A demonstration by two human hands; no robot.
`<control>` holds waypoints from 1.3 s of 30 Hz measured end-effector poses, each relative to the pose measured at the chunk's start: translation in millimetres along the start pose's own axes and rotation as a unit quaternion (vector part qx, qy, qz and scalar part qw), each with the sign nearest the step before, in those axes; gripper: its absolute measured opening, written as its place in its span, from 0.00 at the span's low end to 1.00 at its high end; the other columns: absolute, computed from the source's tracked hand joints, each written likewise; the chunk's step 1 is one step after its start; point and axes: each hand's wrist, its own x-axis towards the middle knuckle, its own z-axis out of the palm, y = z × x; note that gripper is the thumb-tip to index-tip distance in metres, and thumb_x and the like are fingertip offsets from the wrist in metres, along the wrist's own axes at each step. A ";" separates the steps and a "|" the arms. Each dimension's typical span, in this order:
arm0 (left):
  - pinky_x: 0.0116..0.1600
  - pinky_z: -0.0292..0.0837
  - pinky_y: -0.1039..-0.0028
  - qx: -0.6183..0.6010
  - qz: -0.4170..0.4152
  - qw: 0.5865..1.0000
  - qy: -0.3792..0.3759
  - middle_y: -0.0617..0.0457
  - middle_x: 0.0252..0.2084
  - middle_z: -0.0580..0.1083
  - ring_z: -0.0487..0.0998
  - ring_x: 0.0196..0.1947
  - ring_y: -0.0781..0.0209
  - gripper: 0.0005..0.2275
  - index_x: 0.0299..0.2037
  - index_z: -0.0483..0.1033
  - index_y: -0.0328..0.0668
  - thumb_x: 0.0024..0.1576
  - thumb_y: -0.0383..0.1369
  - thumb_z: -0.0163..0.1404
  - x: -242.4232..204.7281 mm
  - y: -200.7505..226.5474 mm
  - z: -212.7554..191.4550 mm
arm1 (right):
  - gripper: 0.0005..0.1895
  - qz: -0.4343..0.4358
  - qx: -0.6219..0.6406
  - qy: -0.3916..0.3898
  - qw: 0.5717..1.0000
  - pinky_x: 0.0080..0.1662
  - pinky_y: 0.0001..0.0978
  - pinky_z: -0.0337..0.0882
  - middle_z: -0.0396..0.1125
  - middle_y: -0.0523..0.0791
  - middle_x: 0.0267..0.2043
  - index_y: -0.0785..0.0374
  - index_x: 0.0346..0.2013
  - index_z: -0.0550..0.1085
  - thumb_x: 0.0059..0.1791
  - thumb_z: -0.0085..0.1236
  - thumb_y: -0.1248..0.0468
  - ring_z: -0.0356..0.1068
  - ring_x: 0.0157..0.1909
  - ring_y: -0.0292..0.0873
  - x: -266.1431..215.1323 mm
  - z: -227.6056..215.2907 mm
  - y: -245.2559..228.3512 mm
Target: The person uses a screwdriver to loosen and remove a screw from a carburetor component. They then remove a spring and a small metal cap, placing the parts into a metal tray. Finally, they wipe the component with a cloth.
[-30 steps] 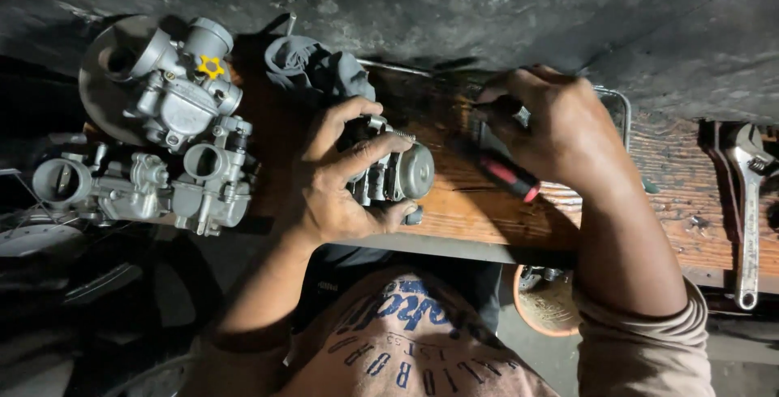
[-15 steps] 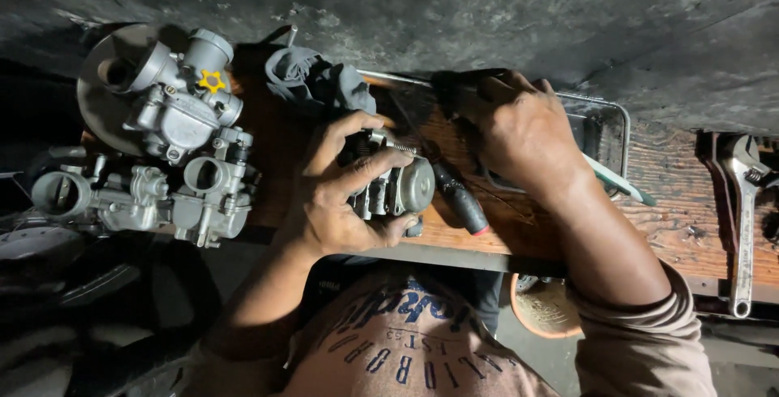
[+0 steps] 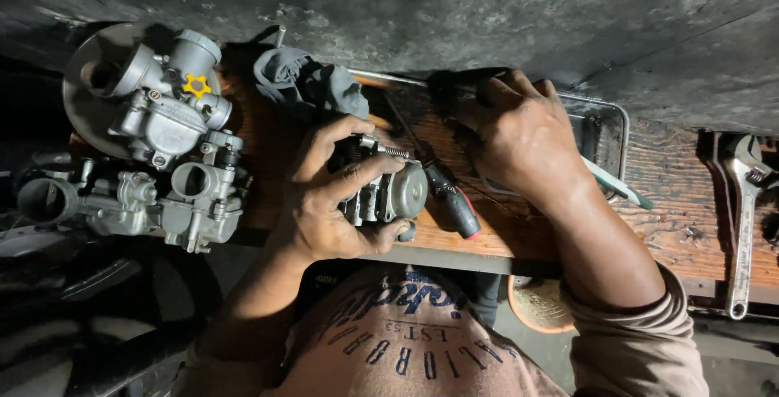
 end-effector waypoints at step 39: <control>0.66 0.75 0.54 -0.010 -0.026 0.999 -0.035 0.37 0.61 0.64 0.71 0.61 0.42 0.26 0.54 0.78 0.45 0.49 0.49 0.64 -11.5 -8.0 -1.5 | 0.26 -0.003 0.408 0.013 0.913 0.59 0.44 0.74 0.71 0.54 0.56 0.61 0.59 0.74 0.47 0.61 0.57 0.75 0.58 0.54 -32.5 -53.9 -20.5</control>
